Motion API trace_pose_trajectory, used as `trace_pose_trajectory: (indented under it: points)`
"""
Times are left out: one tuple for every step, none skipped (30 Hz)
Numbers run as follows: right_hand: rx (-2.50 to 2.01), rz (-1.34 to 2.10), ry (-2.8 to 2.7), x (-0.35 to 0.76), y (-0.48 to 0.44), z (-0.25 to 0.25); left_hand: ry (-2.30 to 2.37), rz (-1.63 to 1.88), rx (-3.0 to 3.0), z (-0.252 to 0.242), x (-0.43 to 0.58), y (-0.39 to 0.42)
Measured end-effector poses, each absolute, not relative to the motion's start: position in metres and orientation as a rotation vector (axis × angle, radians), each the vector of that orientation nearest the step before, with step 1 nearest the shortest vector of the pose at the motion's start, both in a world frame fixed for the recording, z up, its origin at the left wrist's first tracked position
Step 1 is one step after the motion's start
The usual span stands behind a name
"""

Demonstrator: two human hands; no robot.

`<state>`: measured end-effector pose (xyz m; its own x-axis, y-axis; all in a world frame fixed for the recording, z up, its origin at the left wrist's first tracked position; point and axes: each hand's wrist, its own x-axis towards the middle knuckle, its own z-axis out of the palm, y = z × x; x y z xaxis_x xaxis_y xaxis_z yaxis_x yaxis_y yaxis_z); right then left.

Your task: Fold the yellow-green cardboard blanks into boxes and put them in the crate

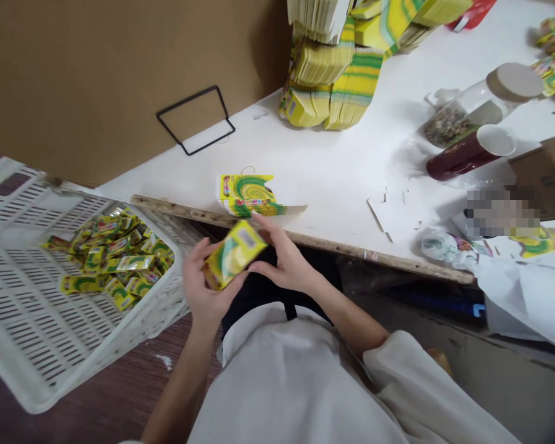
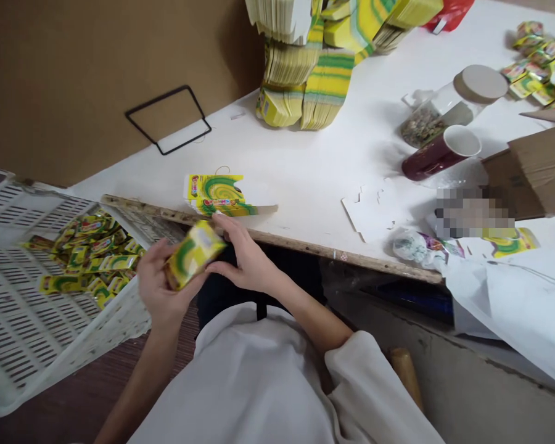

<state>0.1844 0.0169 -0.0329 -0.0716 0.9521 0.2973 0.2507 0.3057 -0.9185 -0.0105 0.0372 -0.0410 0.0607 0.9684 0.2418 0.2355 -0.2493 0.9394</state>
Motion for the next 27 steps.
trace_pose_trajectory:
  points:
    - [-1.169,0.822,-1.531,0.187,0.024,-0.030,1.230,1.383,1.419,-0.043,-0.016,0.039]
    - [-1.225,0.759,-1.500,0.191,0.032,-0.026,1.218,1.504,1.225,-0.046,-0.024,0.041]
    - [-1.307,0.676,-1.465,0.195,0.041,-0.024,1.194,1.576,1.028,-0.048,-0.032,0.044]
    - [-1.406,0.587,-1.433,0.201,0.051,-0.022,1.165,1.595,0.852,-0.051,-0.041,0.048]
    - [-1.513,0.511,-1.413,0.205,0.060,-0.021,1.142,1.582,0.717,-0.053,-0.048,0.051]
    - [-1.619,0.457,-1.417,0.209,0.069,-0.021,1.132,1.544,0.626,-0.056,-0.053,0.052]
    - [-1.716,0.425,-1.448,0.212,0.077,-0.022,1.137,1.508,0.566,-0.059,-0.057,0.053]
    - [-1.797,0.408,-1.498,0.214,0.084,-0.023,1.150,1.468,0.530,-0.061,-0.057,0.053]
    - [-1.859,0.397,-1.554,0.214,0.089,-0.024,1.165,1.432,0.514,-0.063,-0.055,0.052]
    - [-1.905,0.385,-1.605,0.214,0.093,-0.026,1.178,1.399,0.513,-0.064,-0.051,0.050]
    - [-1.935,0.367,-1.641,0.213,0.096,-0.027,1.183,1.357,0.528,-0.064,-0.046,0.047]
    - [-1.953,0.348,-1.662,0.213,0.098,-0.028,1.178,1.310,0.552,-0.064,-0.040,0.045]
    - [-1.961,0.333,-1.671,0.213,0.099,-0.028,1.170,1.275,0.577,-0.063,-0.034,0.043]
    - [-1.961,0.327,-1.669,0.213,0.100,-0.028,1.158,1.248,0.597,-0.062,-0.028,0.042]
    - [-1.948,0.329,-1.660,0.213,0.099,-0.027,1.142,1.224,0.606,-0.061,-0.023,0.041]
    - [-1.925,0.335,-1.642,0.214,0.098,-0.025,1.123,1.203,0.605,-0.060,-0.018,0.040]
    - [-1.895,0.344,-1.612,0.214,0.095,-0.022,1.099,1.181,0.604,-0.059,-0.014,0.040]
    - [-1.860,0.357,-1.572,0.213,0.091,-0.019,1.070,1.158,0.615,-0.058,-0.010,0.040]
    - [-1.820,0.373,-1.531,0.212,0.085,-0.015,1.035,1.135,0.645,-0.058,-0.007,0.040]
    - [-1.776,0.396,-1.500,0.209,0.078,-0.011,0.993,1.119,0.691,-0.057,-0.003,0.041]
    - [-1.731,0.430,-1.491,0.205,0.069,-0.007,0.948,1.125,0.746,-0.055,0.001,0.041]
    - [-1.683,0.477,-1.510,0.200,0.060,-0.004,0.905,1.148,0.800,-0.054,0.005,0.042]
    - [-1.631,0.542,-1.559,0.194,0.051,-0.002,0.875,1.190,0.842,-0.051,0.009,0.044]
    - [-1.573,0.621,-1.618,0.189,0.043,-0.001,0.860,1.248,0.868,-0.048,0.013,0.045]
    - [-1.501,0.717,-1.657,0.184,0.035,-0.002,0.867,1.320,0.877,-0.045,0.017,0.047]
    - [-1.420,0.824,-1.658,0.180,0.029,-0.003,0.892,1.391,0.879,-0.042,0.021,0.049]
    - [-1.331,0.928,-1.613,0.177,0.024,-0.005,0.929,1.454,0.878,-0.040,0.023,0.051]
